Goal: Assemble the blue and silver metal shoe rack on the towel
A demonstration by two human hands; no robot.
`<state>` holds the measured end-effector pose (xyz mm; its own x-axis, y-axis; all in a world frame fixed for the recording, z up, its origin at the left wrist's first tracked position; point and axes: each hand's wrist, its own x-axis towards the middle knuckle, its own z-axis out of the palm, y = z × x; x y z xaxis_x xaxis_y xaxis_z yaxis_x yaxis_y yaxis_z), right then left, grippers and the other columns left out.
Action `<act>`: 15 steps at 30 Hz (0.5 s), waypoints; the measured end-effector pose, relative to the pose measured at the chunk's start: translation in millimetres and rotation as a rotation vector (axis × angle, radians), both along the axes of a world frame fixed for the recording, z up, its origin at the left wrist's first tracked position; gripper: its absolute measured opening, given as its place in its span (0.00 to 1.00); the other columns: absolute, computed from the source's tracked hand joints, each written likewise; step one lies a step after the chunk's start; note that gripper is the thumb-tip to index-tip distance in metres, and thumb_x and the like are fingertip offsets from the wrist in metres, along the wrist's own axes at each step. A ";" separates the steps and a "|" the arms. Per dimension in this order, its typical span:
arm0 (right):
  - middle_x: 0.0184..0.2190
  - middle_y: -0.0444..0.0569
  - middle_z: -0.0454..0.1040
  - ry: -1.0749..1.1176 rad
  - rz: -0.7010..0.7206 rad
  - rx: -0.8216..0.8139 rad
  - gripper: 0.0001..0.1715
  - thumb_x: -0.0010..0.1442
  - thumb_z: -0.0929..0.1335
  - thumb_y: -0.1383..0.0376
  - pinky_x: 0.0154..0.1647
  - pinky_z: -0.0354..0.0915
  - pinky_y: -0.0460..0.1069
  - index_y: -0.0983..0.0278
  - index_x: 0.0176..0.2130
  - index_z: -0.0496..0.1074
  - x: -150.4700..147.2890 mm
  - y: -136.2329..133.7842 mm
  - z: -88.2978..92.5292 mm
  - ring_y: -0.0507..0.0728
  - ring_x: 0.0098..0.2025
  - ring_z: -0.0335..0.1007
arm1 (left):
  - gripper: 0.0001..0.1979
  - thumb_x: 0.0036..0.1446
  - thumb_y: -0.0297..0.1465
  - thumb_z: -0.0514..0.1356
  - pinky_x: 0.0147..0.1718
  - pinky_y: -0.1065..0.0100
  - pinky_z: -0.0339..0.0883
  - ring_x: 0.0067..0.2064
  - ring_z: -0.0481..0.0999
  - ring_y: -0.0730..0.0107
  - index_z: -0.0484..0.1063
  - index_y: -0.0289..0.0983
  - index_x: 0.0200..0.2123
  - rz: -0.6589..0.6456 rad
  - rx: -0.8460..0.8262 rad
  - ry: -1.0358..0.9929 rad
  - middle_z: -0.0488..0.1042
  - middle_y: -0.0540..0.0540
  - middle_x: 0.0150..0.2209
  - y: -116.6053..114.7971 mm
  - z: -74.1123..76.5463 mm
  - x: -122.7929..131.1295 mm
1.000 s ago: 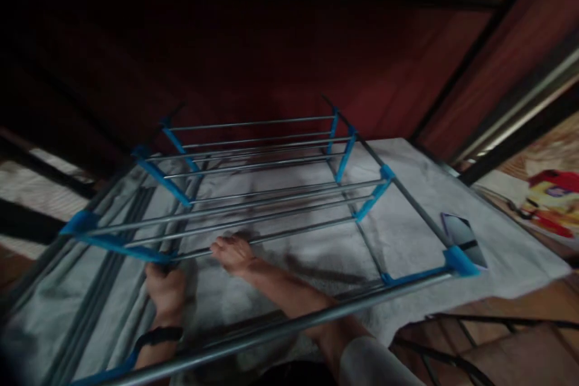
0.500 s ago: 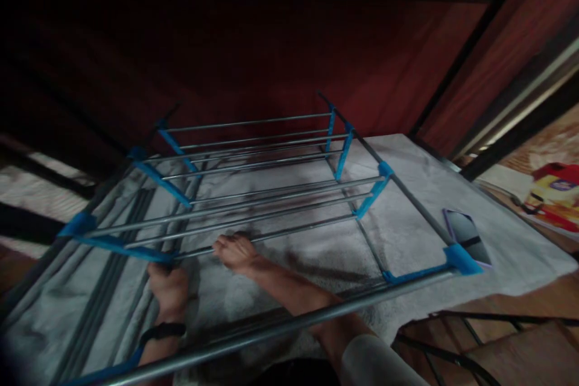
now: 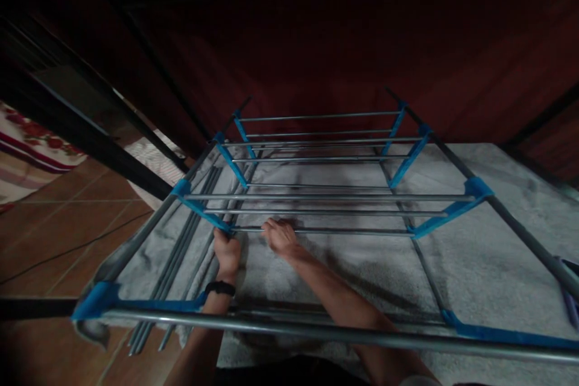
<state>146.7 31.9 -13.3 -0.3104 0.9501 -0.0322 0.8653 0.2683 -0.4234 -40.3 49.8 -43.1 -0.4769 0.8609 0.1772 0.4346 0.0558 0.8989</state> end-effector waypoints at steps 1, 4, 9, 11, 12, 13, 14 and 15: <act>0.56 0.49 0.77 -0.003 -0.003 -0.009 0.20 0.76 0.60 0.59 0.52 0.68 0.49 0.60 0.55 0.76 0.4 0.1 0.5 0.56 0.50 0.76 | 0.27 0.39 0.19 0.55 0.56 0.59 0.69 0.46 0.77 0.57 0.69 0.38 0.46 0.003 0.000 0.006 0.74 0.46 0.38 0.0 0.4 0.5; 0.57 0.47 0.77 -0.017 -0.005 -0.037 0.20 0.76 0.60 0.57 0.51 0.70 0.49 0.57 0.56 0.76 1.4 0.1 2.8 0.57 0.50 0.77 | 0.26 0.40 0.19 0.55 0.54 0.59 0.69 0.44 0.76 0.58 0.69 0.38 0.46 0.007 0.001 0.031 0.73 0.46 0.37 -0.8 1.3 1.4; 0.57 0.46 0.77 -0.028 0.006 -0.032 0.20 0.76 0.60 0.57 0.52 0.70 0.49 0.57 0.55 0.76 2.0 -1.0 3.2 0.57 0.52 0.76 | 0.24 0.41 0.20 0.56 0.52 0.60 0.69 0.44 0.75 0.58 0.69 0.39 0.45 -0.004 0.013 0.035 0.73 0.46 0.38 -1.7 -0.4 0.4; 0.56 0.46 0.77 -0.024 0.014 -0.020 0.20 0.76 0.60 0.57 0.52 0.70 0.49 0.57 0.55 0.76 1.8 -1.2 1.6 0.57 0.52 0.76 | 0.24 0.42 0.20 0.55 0.51 0.59 0.69 0.43 0.75 0.59 0.68 0.39 0.45 -0.005 0.000 0.034 0.73 0.47 0.38 -1.3 -1.4 -0.3; 0.56 0.46 0.77 -0.023 0.015 -0.014 0.20 0.76 0.60 0.57 0.52 0.70 0.49 0.57 0.55 0.76 1.5 -1.2 0.8 0.57 0.52 0.76 | 0.23 0.42 0.20 0.55 0.51 0.59 0.69 0.42 0.74 0.59 0.68 0.39 0.45 -0.005 -0.005 0.037 0.72 0.47 0.38 -1.1 -1.6 -0.5; 0.56 0.46 0.77 -0.023 0.013 -0.013 0.20 0.76 0.60 0.57 0.52 0.70 0.50 0.57 0.55 0.76 1.3 -1.2 0.1 0.57 0.52 0.77 | 0.23 0.43 0.20 0.55 0.50 0.60 0.69 0.42 0.74 0.60 0.67 0.39 0.45 -0.005 -0.008 0.040 0.72 0.47 0.38 -1.0 -1.7 -0.6; 0.56 0.46 0.77 -0.025 0.008 -0.015 0.20 0.76 0.60 0.57 0.51 0.70 0.50 0.57 0.55 0.76 1.1 -1.1 -0.2 0.57 0.52 0.77 | 0.23 0.43 0.20 0.55 0.50 0.60 0.69 0.42 0.74 0.60 0.67 0.39 0.45 -0.006 -0.010 0.045 0.72 0.47 0.38 -1.1 -1.4 -0.6; 0.57 0.46 0.77 -0.028 0.005 -0.019 0.20 0.76 0.60 0.57 0.51 0.70 0.50 0.57 0.55 0.76 0.8 -1.0 -0.2 0.57 0.51 0.77 | 0.23 0.44 0.19 0.55 0.50 0.61 0.68 0.42 0.74 0.60 0.67 0.39 0.45 -0.008 -0.011 0.050 0.72 0.46 0.38 -1.2 -1.0 -0.6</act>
